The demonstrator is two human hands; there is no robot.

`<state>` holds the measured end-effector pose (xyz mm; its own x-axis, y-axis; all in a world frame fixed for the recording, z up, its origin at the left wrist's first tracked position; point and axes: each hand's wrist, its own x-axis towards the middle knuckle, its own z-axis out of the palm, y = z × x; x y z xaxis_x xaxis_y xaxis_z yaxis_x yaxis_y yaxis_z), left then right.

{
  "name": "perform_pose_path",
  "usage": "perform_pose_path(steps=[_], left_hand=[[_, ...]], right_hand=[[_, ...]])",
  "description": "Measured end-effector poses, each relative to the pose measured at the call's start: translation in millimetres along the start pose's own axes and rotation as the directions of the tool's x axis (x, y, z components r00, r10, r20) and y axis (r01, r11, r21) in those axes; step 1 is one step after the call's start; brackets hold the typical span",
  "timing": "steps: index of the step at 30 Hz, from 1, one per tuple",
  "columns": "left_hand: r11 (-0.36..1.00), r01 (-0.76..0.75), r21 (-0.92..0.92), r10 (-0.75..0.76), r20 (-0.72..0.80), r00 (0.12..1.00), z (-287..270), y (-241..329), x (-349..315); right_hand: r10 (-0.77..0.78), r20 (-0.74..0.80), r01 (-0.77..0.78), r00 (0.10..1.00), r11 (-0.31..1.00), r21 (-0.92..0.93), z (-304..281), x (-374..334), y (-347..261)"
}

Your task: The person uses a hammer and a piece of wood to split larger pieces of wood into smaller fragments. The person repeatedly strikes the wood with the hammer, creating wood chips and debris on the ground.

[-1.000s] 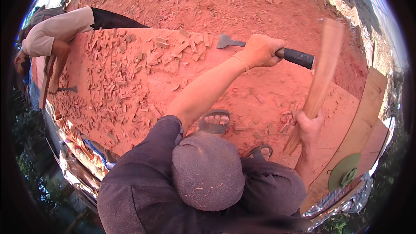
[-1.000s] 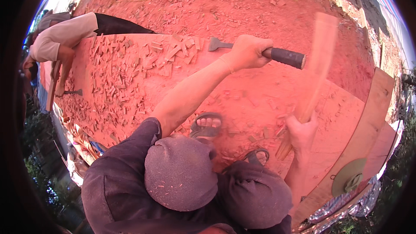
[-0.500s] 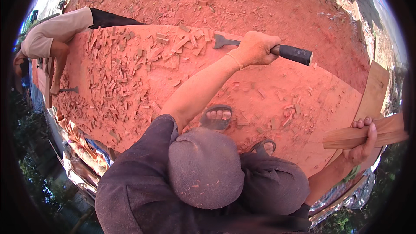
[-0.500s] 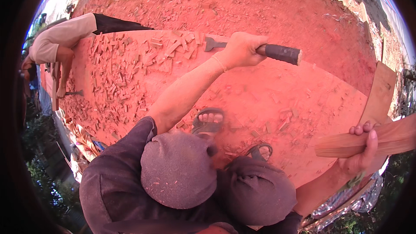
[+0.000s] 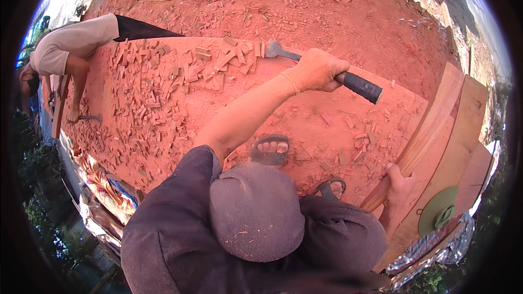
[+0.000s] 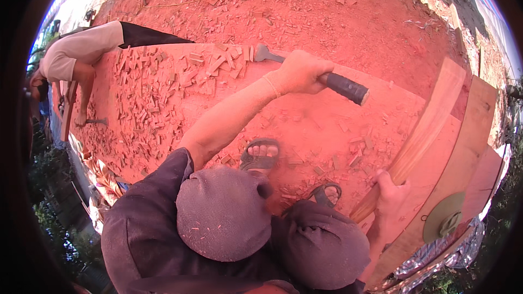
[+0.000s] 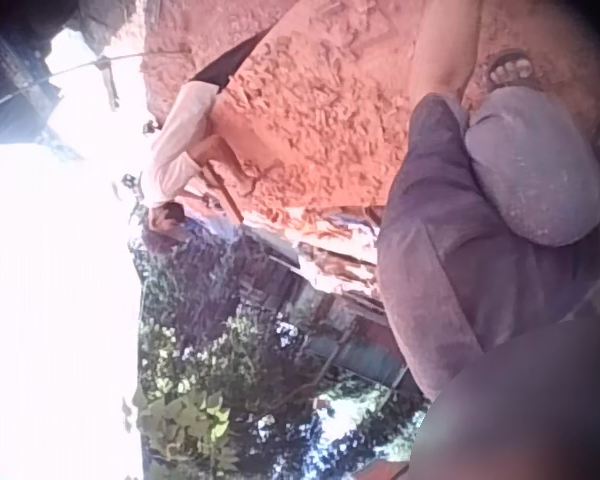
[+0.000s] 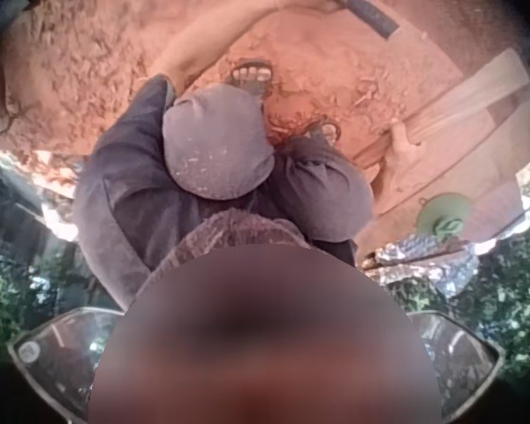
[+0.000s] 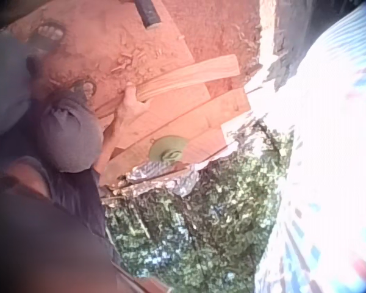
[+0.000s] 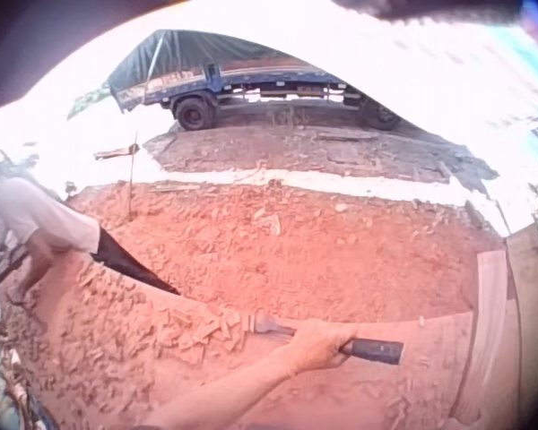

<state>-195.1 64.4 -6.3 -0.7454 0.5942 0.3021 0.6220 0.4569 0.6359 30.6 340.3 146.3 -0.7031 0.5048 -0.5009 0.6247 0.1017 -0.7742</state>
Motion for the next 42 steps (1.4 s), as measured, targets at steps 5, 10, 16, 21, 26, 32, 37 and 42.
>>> perform_pose_path(steps=[5,10,16,21,26,32,37,42], left_hand=[[0.997,0.075,-0.018,-0.077,-0.076,0.994,-5.1,-13.0,16.8],[0.996,0.079,-0.050,-0.087,-0.187,0.978,-12.7,-14.5,23.1],[0.984,0.160,0.077,-0.151,-0.107,0.983,-16.7,-2.8,8.4],[0.998,0.050,-0.025,-0.052,-0.119,0.992,-5.0,14.8,-31.5],[0.991,0.112,-0.075,-0.121,-0.125,0.985,-8.3,3.9,-22.4],[0.985,0.165,-0.056,-0.173,-0.195,0.966,-16.1,3.8,-13.6],[0.981,0.192,-0.013,-0.192,-0.130,0.973,-14.4,4.3,-14.8],[0.980,0.198,-0.005,-0.198,-0.057,0.979,-7.8,3.6,-18.3]], right_hand=[[-0.159,-0.165,0.186,0.973,0.968,0.168,-0.9,10.4,-71.2],[-0.146,-0.029,0.148,0.989,0.981,0.127,45.7,20.3,-65.4],[0.003,0.169,0.006,0.986,0.999,-0.053,69.7,6.1,-23.3],[-0.023,0.058,0.016,0.998,0.993,0.116,48.2,-0.7,-9.3],[-0.180,-0.043,0.185,0.983,0.958,0.219,0.1,9.6,-32.2],[-0.379,-0.297,0.475,0.876,0.576,0.665,5.2,19.7,-121.1],[-0.234,0.078,0.237,0.969,0.971,-0.037,94.3,8.6,-30.7],[0.009,0.166,0.003,0.986,0.997,-0.074,39.0,-0.4,20.1]])
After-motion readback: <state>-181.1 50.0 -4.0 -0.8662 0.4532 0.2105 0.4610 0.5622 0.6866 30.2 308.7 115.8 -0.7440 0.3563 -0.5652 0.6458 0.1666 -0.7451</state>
